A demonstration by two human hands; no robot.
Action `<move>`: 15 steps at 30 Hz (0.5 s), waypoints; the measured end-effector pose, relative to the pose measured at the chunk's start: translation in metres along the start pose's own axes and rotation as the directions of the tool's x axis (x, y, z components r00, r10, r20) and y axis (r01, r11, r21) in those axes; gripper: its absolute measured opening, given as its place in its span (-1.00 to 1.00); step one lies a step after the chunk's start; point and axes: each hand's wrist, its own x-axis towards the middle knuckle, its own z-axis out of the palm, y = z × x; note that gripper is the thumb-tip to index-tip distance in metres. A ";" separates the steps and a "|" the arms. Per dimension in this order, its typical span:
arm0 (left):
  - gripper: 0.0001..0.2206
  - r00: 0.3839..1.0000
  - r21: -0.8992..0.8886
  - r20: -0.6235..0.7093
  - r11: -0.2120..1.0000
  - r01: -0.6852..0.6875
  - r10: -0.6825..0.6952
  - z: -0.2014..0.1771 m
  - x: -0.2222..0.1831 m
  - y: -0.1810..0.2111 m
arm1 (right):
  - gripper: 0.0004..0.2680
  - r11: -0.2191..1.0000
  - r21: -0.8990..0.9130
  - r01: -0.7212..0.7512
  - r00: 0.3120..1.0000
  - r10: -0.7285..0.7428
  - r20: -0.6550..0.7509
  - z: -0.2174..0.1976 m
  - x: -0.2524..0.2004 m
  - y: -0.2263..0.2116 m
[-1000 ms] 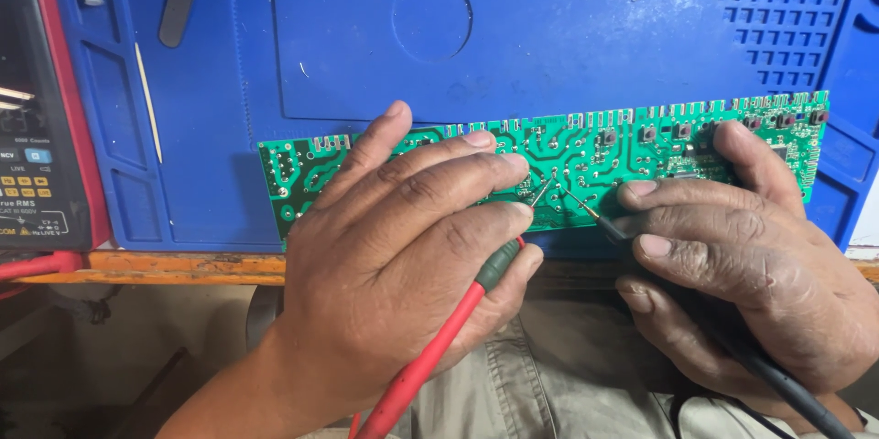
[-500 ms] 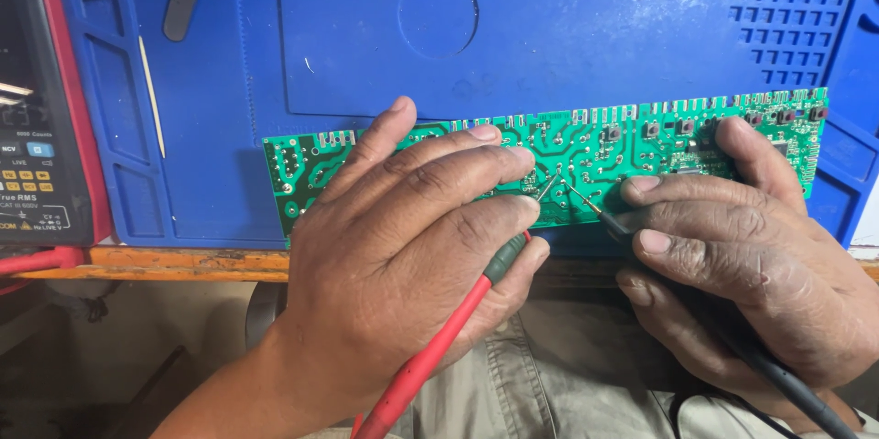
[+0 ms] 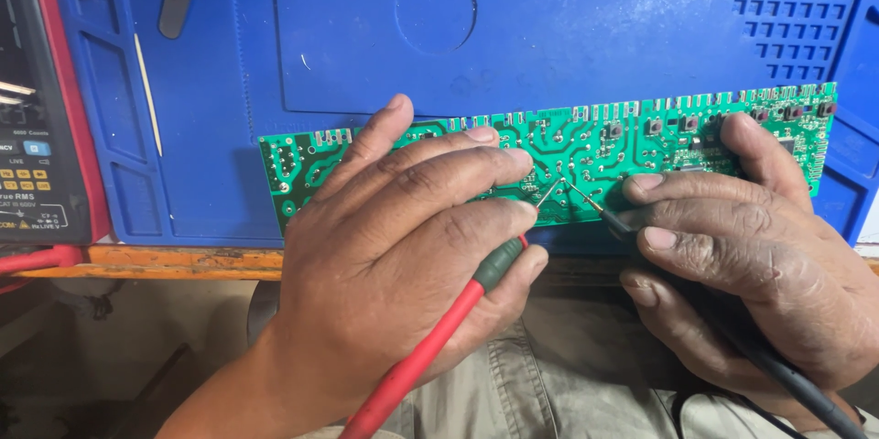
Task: Testing a circuit board with a multimeter and then cleaning it using a brush and cleaning solution.
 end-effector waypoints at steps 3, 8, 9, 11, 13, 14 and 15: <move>-0.81 0.999 -0.026 0.039 0.999 0.026 -0.025 -0.003 -0.001 0.000 | -0.60 1.000 0.010 0.013 1.000 -0.013 -0.001 0.000 0.000 0.001; -0.84 0.999 -0.042 0.039 0.999 0.009 -0.007 -0.005 -0.003 -0.001 | -0.64 0.999 -0.002 -0.044 0.999 0.044 -0.005 -0.001 0.001 -0.008; -0.84 0.999 -0.043 0.038 0.999 0.010 -0.008 -0.005 -0.003 -0.001 | -0.64 0.999 -0.001 -0.044 0.999 0.044 -0.003 0.000 0.002 -0.011; -0.85 0.999 -0.050 0.042 0.999 0.007 -0.005 -0.005 -0.003 -0.001 | -0.70 0.996 0.012 -0.084 0.996 0.084 -0.039 0.000 0.005 -0.017; -0.85 0.999 -0.044 0.037 0.999 0.003 -0.001 -0.004 -0.003 -0.001 | -0.71 0.994 0.013 -0.106 0.993 0.107 -0.055 0.000 0.010 -0.026; -0.86 0.999 -0.037 0.034 0.999 -0.002 0.003 -0.004 -0.003 -0.002 | -0.73 0.992 0.015 -0.129 0.989 0.129 -0.071 0.000 0.013 -0.031; -0.86 0.999 -0.037 0.033 0.999 0.000 0.001 -0.003 -0.003 -0.001 | -0.73 0.992 0.015 -0.128 0.989 0.128 -0.069 0.000 0.014 -0.032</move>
